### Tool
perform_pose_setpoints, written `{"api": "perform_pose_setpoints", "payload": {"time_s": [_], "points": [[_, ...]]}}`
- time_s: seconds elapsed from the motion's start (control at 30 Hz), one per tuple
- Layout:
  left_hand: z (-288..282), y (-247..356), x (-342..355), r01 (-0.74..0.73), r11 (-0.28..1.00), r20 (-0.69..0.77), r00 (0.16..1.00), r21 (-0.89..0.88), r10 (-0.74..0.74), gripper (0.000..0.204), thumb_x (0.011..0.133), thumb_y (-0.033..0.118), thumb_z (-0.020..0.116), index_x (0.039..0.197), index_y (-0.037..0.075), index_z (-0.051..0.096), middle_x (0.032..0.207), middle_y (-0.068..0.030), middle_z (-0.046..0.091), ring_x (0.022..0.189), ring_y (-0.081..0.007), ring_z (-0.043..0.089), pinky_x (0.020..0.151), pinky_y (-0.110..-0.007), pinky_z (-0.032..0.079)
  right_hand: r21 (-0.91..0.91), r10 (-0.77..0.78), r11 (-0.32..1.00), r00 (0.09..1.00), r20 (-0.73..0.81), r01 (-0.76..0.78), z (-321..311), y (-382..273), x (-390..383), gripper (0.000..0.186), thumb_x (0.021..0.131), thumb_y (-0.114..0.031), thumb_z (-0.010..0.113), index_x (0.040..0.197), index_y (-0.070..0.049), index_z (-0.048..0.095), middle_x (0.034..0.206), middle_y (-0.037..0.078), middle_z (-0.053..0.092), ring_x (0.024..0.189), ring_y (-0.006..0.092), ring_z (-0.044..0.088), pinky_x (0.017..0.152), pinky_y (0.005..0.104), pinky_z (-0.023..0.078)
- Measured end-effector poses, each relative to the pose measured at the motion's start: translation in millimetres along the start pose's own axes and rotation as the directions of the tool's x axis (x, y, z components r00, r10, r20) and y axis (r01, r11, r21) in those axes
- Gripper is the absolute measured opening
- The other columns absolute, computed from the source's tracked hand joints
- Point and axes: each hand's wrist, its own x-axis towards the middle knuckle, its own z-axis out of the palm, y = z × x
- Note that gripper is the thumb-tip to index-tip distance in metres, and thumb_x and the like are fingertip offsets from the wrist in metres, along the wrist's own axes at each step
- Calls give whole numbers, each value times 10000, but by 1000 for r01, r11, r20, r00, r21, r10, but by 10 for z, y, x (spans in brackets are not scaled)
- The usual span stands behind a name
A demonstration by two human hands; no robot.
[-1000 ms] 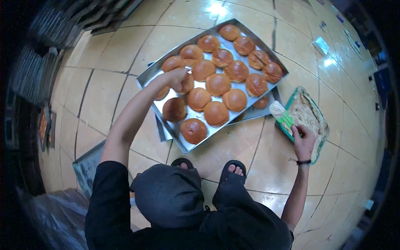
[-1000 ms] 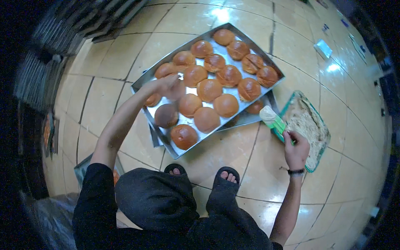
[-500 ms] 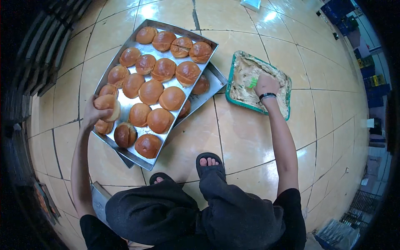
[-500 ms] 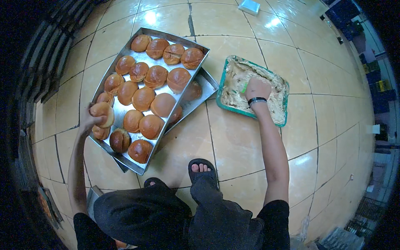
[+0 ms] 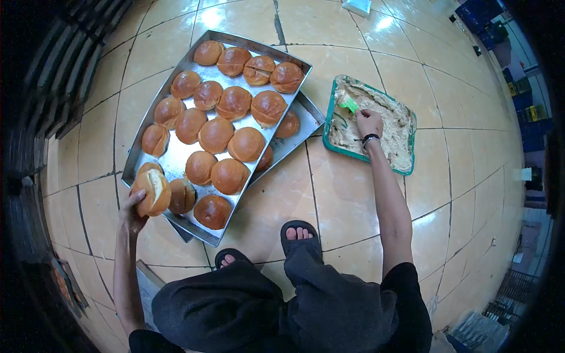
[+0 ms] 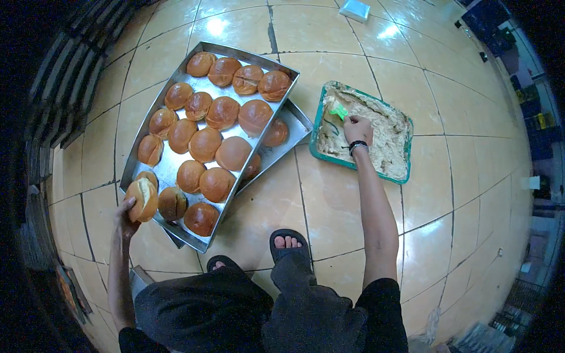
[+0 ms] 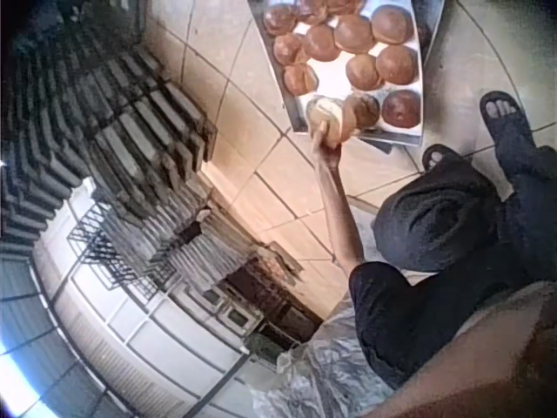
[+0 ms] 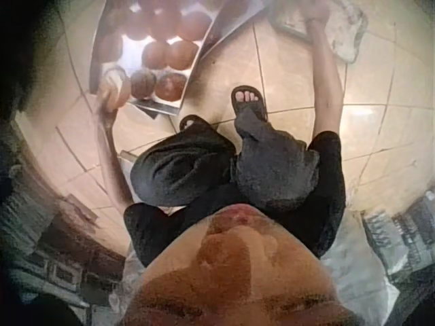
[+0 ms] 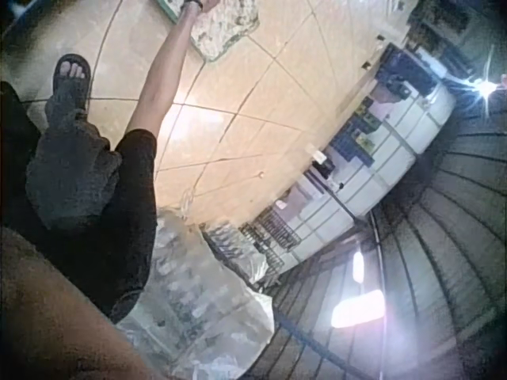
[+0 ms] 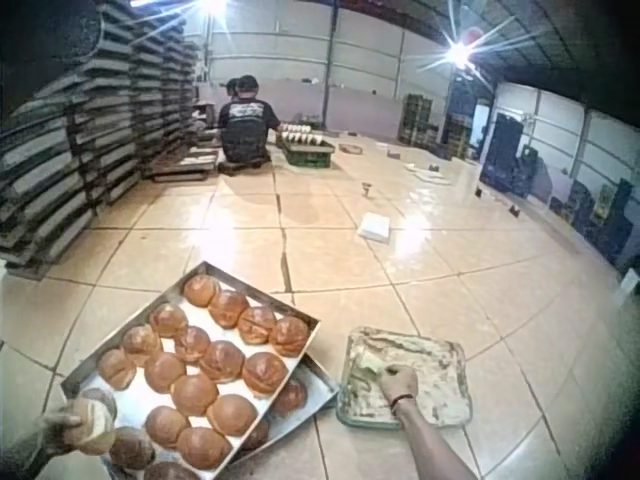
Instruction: The person spreads a creamy mixture onto the cut side of bread rolls using a small brush. The person picks up a bread roll from a metal tray, applies the mixture from a container, and returns the roll to the tray.
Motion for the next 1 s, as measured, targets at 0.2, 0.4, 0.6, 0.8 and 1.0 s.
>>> {"api": "perform_pose_setpoints", "payload": {"time_s": [0.2, 0.4, 0.6, 0.8, 1.0], "points": [[470, -259, 143, -22, 999, 84, 996, -43, 25, 685, 784, 191, 690, 1365, -11, 388, 1249, -118, 540, 1157, -248, 551, 1024, -391, 447, 210, -81, 975, 997, 18, 75, -182, 605, 315, 315, 772, -376, 722, 943, -113, 753, 823, 90, 722, 752, 216, 693, 690, 345, 531], [593, -206, -62, 33, 982, 139, 990, -186, -7, 681, 773, 218, 676, 1353, -13, 404, 1254, -128, 547, 1170, -266, 548, 1027, -385, 447, -125, -348, 923, 928, 135, 364, -740, 423, -22, 331, 788, -364, 680, 915, -65, 746, 788, 100, 715, 715, 242, 688, 652, 362, 526], [727, -566, 58, 188, 884, 235, 968, -429, -92, 564, 816, 309, 604, 1300, 40, 500, 1217, -121, 597, 1122, -281, 583, 1006, -421, 464, -706, -466, 467, 827, 314, 532, -637, -155, -424, 173, 760, -199, 597, 811, -94, 724, 842, 179, 706, 812, 319, 698, 717, 417, 539], [1180, -885, 90, 107, 875, 179, 984, -473, -24, 504, 852, 296, 566, 1249, -13, 525, 1187, -147, 619, 1103, -292, 606, 1007, -419, 468, -287, -97, 946, 977, 190, 150, -330, 234, -302, 237, 731, -288, 682, 896, -134, 755, 909, 157, 714, 856, 319, 695, 776, 401, 541], [1262, -949, 117, 58, 809, 114, 993, -584, 11, 514, 868, 314, 546, 1266, -10, 530, 1193, -148, 618, 1082, -282, 618, 981, -397, 492, 78, -52, 996, 988, 146, 41, 35, 553, -143, 265, 817, -280, 692, 939, -50, 745, 741, 77, 702, 618, 138, 634, 607, 288, 494]]}}
